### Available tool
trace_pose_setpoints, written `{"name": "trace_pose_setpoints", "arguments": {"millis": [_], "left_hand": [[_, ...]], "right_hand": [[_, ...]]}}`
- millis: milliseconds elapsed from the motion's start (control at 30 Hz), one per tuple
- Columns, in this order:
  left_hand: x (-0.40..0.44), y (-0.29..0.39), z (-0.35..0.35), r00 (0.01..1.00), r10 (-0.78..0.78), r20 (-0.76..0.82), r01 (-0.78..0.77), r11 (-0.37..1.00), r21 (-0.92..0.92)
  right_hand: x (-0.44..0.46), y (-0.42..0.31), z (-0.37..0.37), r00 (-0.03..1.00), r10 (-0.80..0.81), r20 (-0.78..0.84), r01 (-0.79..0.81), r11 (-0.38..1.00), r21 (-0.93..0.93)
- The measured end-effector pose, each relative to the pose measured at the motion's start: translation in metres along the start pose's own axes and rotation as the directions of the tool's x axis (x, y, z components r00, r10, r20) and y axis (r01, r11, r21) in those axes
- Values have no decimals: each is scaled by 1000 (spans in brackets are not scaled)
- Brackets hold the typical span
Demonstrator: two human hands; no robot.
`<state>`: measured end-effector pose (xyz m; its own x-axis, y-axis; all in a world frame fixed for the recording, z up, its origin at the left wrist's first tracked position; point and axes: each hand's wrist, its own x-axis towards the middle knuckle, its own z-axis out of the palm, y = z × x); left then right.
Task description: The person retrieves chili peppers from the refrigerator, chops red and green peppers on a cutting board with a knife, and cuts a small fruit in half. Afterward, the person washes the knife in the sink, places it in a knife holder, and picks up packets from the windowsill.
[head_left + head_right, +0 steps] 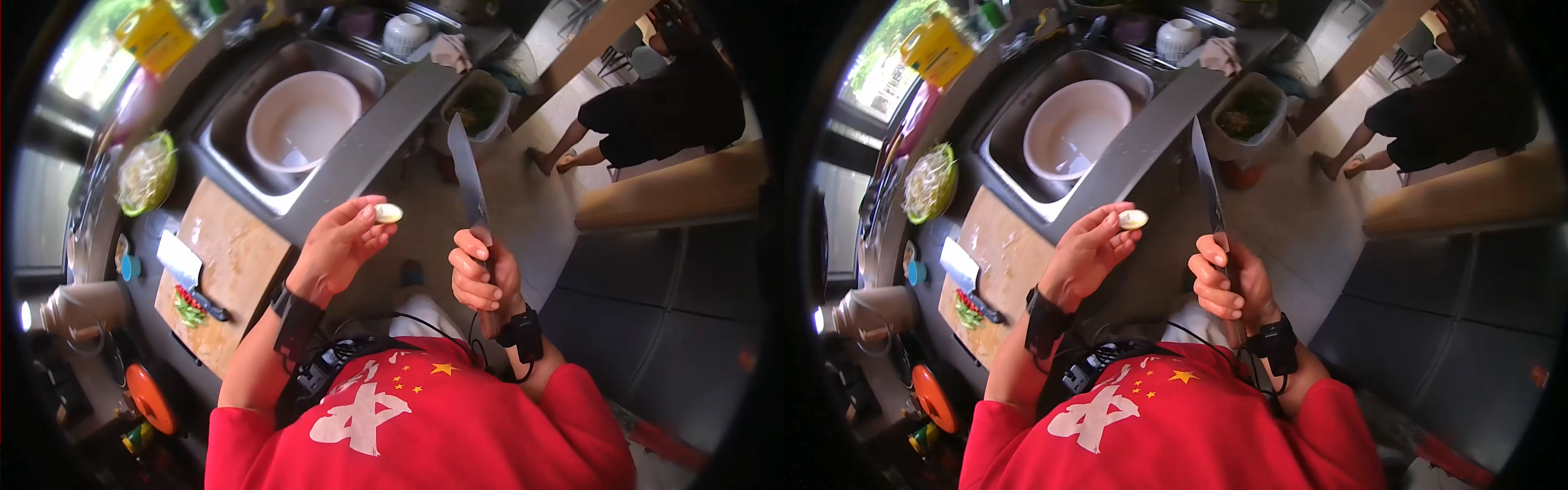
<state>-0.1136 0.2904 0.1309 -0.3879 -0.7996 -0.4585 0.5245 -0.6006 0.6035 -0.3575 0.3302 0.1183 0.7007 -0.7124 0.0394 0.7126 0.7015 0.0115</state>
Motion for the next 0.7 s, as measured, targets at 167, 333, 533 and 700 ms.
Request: {"name": "trace_pose_setpoints", "arguments": {"millis": [167, 333, 533, 700], "left_hand": [[115, -33, 31, 999, -47, 1, 47, 999, 28], [202, -46, 70, 999, 0, -35, 1, 1000, 23], [260, -48, 102, 957, 278, -81, -270, 958, 91], [211, -44, 77, 999, -42, 18, 28, 874, 484]], "right_hand": [[-45, -71, -21, 837, -289, -464, 145, 935, -322], [-92, -103, -47, 597, -497, -630, 274, 864, -422], [-85, -110, -34, 507, -568, -649, 216, 812, -542], [-35, -110, -30, 520, -797, -308, -325, 149, -934]]}}
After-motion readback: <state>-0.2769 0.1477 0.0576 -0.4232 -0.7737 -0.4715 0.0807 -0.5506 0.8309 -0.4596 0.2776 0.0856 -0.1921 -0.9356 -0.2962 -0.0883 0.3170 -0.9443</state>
